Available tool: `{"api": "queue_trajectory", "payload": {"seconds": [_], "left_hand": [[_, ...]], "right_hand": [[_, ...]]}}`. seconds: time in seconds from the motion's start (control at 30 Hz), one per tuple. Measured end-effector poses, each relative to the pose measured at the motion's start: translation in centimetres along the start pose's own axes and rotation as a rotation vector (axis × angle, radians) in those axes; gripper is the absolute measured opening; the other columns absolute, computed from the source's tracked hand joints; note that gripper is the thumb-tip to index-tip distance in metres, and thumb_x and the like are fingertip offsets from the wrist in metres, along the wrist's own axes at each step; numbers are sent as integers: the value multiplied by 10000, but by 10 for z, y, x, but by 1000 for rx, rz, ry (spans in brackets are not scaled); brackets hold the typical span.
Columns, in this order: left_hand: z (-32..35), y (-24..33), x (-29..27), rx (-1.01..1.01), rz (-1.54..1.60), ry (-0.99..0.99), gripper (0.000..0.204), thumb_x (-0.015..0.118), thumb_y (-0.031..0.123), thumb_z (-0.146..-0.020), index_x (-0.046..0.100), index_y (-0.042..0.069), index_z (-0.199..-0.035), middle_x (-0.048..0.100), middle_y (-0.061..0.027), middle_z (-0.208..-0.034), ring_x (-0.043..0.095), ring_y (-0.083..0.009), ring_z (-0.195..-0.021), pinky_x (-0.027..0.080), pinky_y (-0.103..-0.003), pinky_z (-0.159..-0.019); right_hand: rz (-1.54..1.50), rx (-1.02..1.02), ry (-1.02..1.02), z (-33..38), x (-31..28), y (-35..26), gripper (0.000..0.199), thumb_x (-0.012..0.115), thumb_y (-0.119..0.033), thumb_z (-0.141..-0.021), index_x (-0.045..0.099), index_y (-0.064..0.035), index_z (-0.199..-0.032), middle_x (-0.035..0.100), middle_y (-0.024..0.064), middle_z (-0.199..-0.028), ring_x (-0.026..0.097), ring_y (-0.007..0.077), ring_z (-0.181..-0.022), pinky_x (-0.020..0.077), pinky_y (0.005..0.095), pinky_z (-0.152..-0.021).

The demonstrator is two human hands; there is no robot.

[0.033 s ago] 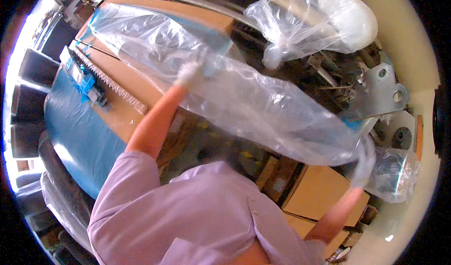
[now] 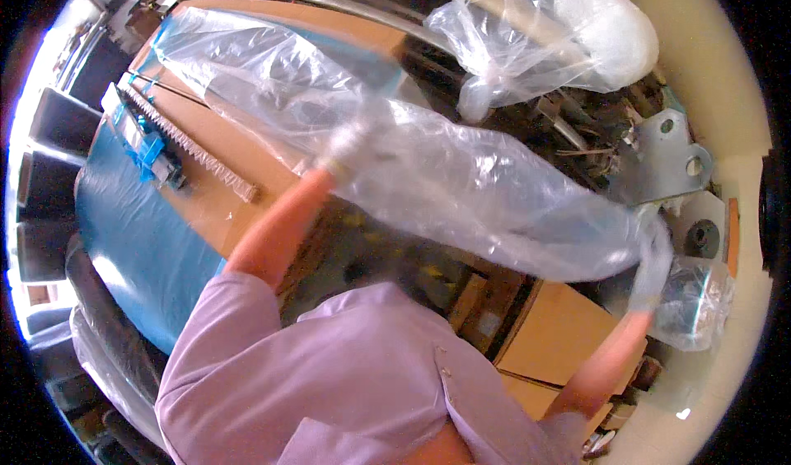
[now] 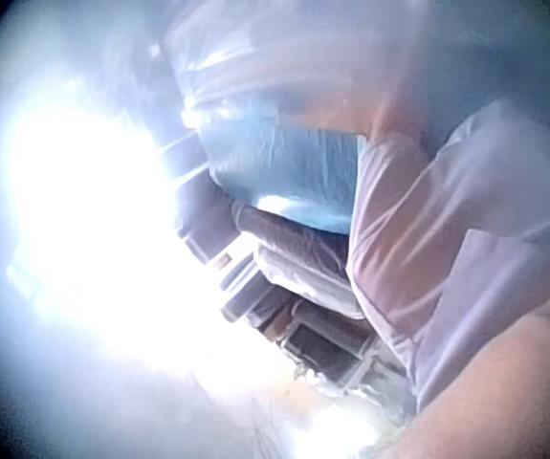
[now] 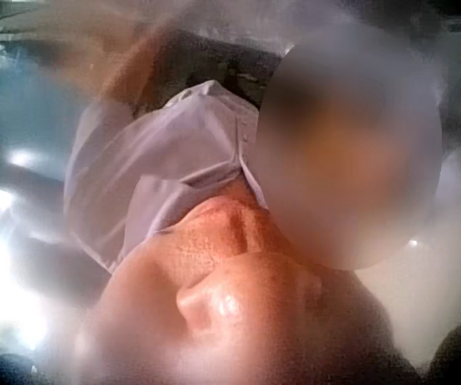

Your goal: The person reviews documents at a desk, then moves to a storage area to wrap a large black sheet in a clear plastic bag. They then carry a large roll of blue material and place it into a cardboard tube.

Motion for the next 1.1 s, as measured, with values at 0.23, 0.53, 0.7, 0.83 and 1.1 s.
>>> {"api": "queue_trajectory", "payload": {"seconds": [0.23, 0.53, 0.7, 0.83, 1.1], "left_hand": [[29, 175, 27, 341, -177, 218, 699, 688, 301, -803, 381, 15, -1362, 491, -132, -1311, 500, -305, -1163, 388, -432, -1000], [20, -116, -135, -477, -99, 362, 381, 591, 205, -883, 529, 0, -1197, 602, -111, -1130, 585, -229, -989, 478, -359, -844], [91, -187, -111, -881, 324, 323, 251, 538, 152, -928, 612, -9, -1106, 664, -99, -1030, 632, -187, -893, 529, -318, -758], [140, -196, -52, -978, 1575, 864, 335, 464, 221, -965, 595, -36, -1135, 654, -109, -1081, 632, -234, -940, 537, -350, -794], [113, -102, -79, -572, 1627, 848, 709, 447, 587, -928, 374, 47, -1381, 516, -70, -1305, 547, -200, -1106, 479, -380, -897]], "right_hand": [[292, -986, -136, -73, 192, -355, 429, 589, -209, -861, 556, -37, -1252, 602, 138, -1143, 557, 293, -1056, 441, 395, -914], [-267, -1340, -201, 120, 259, -414, 476, 700, -163, -743, 580, -81, -1196, 595, 168, -1067, 550, 345, -1002, 437, 432, -855], [-235, -41, -369, -20, 414, -76, 583, 753, -236, -801, 503, 21, -1262, 540, 148, -1239, 523, 273, -1087, 427, 377, -970], [-975, 804, -921, 7, 566, -22, 565, 575, -428, -921, 477, -42, -1323, 516, 91, -1295, 477, 247, -1167, 361, 384, -1032], [-1017, 53, -1021, -40, 600, -87, 539, 539, -400, -942, 473, -33, -1330, 470, 129, -1367, 419, 277, -1261, 324, 433, -1063]]}}
Point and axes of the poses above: each hand's wrist, its own z-axis away from the middle knuckle, its own x-axis out of the palm, y = z × x, the point moved 10 cm from there along -z, towards the middle knuckle
